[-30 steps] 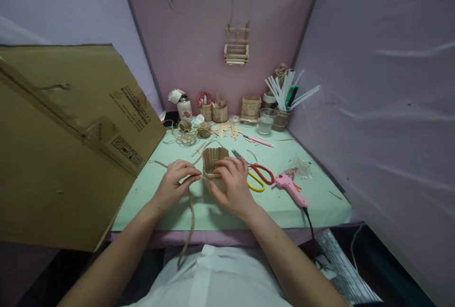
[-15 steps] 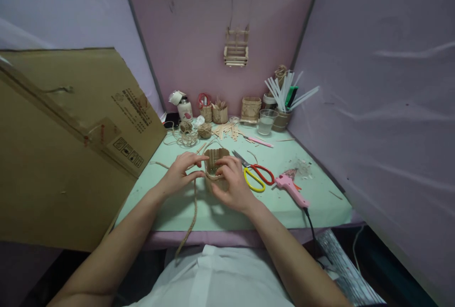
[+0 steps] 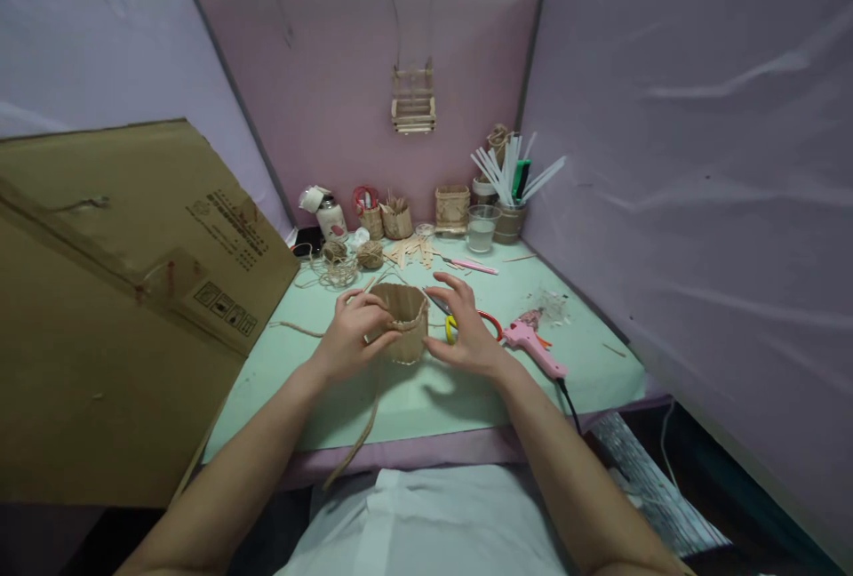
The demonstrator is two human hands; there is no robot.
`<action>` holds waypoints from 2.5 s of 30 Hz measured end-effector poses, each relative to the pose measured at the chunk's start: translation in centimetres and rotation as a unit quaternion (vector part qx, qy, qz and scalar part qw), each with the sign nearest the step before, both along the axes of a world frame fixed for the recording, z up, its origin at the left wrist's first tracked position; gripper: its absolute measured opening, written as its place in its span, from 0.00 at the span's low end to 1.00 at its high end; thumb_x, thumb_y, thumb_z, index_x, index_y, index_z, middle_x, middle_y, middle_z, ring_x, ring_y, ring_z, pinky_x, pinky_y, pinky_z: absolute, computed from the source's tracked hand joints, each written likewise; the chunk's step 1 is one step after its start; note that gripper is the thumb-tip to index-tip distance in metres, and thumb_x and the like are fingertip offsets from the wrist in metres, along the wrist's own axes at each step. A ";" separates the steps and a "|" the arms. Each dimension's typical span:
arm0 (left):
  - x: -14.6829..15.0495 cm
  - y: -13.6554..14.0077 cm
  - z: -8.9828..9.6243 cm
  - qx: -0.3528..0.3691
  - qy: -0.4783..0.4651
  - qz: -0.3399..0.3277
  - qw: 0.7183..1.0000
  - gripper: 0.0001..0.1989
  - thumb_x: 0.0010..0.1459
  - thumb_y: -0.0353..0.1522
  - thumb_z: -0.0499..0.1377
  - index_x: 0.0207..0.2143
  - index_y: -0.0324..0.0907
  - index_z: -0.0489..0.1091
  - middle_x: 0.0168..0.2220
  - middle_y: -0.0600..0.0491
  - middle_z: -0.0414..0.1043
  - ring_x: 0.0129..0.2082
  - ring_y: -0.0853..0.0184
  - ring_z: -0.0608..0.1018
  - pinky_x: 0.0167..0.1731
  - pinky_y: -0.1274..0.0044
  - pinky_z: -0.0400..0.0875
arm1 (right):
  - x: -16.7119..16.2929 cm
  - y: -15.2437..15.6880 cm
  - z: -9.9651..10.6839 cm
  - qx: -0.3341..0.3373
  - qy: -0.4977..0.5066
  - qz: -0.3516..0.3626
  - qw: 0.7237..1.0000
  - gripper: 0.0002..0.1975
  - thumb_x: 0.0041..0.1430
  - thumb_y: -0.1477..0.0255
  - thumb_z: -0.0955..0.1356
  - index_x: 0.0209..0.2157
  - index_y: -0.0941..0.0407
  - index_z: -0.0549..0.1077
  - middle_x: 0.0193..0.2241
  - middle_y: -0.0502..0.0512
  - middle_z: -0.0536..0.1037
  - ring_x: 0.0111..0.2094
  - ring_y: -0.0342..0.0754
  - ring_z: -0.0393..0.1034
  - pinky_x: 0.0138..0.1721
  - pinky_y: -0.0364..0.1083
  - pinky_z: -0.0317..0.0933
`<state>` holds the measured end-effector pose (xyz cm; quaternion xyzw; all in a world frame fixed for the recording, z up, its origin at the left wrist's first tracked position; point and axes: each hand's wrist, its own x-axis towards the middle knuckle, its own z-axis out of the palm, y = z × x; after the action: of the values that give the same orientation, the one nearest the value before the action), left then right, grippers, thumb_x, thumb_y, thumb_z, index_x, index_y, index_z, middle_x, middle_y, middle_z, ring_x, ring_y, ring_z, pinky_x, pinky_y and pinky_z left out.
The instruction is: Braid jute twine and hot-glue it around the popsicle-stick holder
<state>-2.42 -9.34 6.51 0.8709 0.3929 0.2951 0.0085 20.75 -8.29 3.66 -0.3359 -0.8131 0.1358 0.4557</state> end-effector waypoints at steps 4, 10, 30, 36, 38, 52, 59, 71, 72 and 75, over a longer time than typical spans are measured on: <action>1.4 -0.7 -0.5 0.044 0.009 0.058 0.997 0.10 0.61 0.36 0.57 0.29 0.43 0.71 0.28 0.52 0.74 0.40 0.61 0.73 0.52 0.62 0.56 | 0.2 -0.2 -1.4 -0.017 0.052 -0.036 0.998 0.27 0.54 0.72 0.69 0.56 0.49 0.62 0.60 0.61 0.59 0.63 0.57 0.53 0.61 0.63 0.54; 1.5 -0.6 0.0 0.027 0.021 0.044 0.998 0.08 0.61 0.36 0.58 0.31 0.43 0.71 0.31 0.52 0.76 0.40 0.62 0.74 0.50 0.64 0.58 | 0.4 1.2 -1.0 -0.007 0.010 0.028 1.000 0.20 0.62 0.73 0.66 0.55 0.47 0.65 0.57 0.59 0.65 0.60 0.53 0.59 0.59 0.60 0.58; -0.3 1.3 3.1 -0.151 0.042 -0.025 0.987 0.12 0.61 0.35 0.56 0.25 0.40 0.71 0.26 0.52 0.72 0.28 0.67 0.70 0.31 0.76 0.59 | -0.4 2.9 1.4 -0.009 -0.013 0.061 0.998 0.20 0.62 0.70 0.67 0.56 0.48 0.66 0.60 0.60 0.61 0.62 0.53 0.56 0.59 0.59 0.59; -1.2 0.2 -1.6 -0.158 -0.386 -0.003 0.909 0.13 0.56 0.41 0.61 0.32 0.40 0.75 0.31 0.52 0.74 0.32 0.66 0.72 0.35 0.76 0.66 | -2.7 -1.2 1.7 0.048 0.093 -0.046 0.993 0.20 0.61 0.67 0.67 0.54 0.52 0.64 0.55 0.62 0.64 0.59 0.56 0.59 0.57 0.59 0.59; -0.1 -0.8 -3.2 -0.166 -0.441 0.008 0.882 0.13 0.55 0.41 0.62 0.33 0.40 0.76 0.32 0.52 0.75 0.33 0.65 0.73 0.37 0.76 0.67 | -3.3 -2.6 2.0 0.084 0.045 -0.063 0.993 0.25 0.58 0.67 0.70 0.56 0.52 0.62 0.55 0.63 0.65 0.58 0.58 0.59 0.58 0.62 0.57; 2.6 -3.0 -5.5 -0.225 -0.468 -0.024 0.854 0.12 0.58 0.40 0.61 0.34 0.38 0.75 0.33 0.51 0.73 0.35 0.66 0.72 0.39 0.75 0.66 | -3.2 -3.6 1.9 0.154 -0.094 -0.084 0.980 0.18 0.63 0.73 0.66 0.53 0.52 0.65 0.52 0.60 0.70 0.55 0.56 0.60 0.60 0.65 0.49; 2.8 -3.1 -5.7 -0.237 -0.469 -0.030 0.850 0.13 0.58 0.40 0.61 0.33 0.38 0.76 0.36 0.50 0.74 0.38 0.65 0.72 0.41 0.75 0.66 | -3.2 -3.9 1.8 0.159 -0.113 -0.094 0.976 0.13 0.63 0.75 0.66 0.49 0.52 0.70 0.51 0.59 0.72 0.54 0.56 0.61 0.60 0.64 0.48; 2.8 -3.1 -5.2 -0.271 -0.486 -0.028 0.831 0.14 0.56 0.41 0.62 0.34 0.39 0.77 0.33 0.50 0.74 0.36 0.64 0.73 0.41 0.74 0.66 | -3.2 -3.5 2.0 0.151 -0.126 -0.090 0.976 0.13 0.62 0.74 0.66 0.49 0.50 0.72 0.51 0.57 0.73 0.54 0.56 0.61 0.60 0.64 0.50; 2.8 -3.1 -5.0 -0.277 -0.492 -0.024 0.825 0.14 0.55 0.41 0.62 0.34 0.38 0.77 0.33 0.50 0.74 0.36 0.64 0.72 0.40 0.74 0.66 | -3.2 -3.4 2.1 0.152 -0.129 -0.090 0.976 0.14 0.62 0.74 0.66 0.49 0.50 0.72 0.51 0.57 0.73 0.54 0.56 0.61 0.60 0.64 0.49; 2.9 -3.1 -4.7 -0.293 -0.510 -0.017 0.808 0.14 0.54 0.41 0.63 0.33 0.38 0.76 0.32 0.51 0.74 0.34 0.65 0.72 0.39 0.75 0.66 | -3.3 -3.2 2.2 0.157 -0.136 -0.098 0.973 0.14 0.62 0.74 0.66 0.49 0.49 0.71 0.50 0.56 0.74 0.53 0.55 0.62 0.60 0.64 0.48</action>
<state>0.44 -12.45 1.77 0.5578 0.3847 0.5674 0.4679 17.42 -11.51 5.91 -0.3534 -0.8419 -0.0857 0.3987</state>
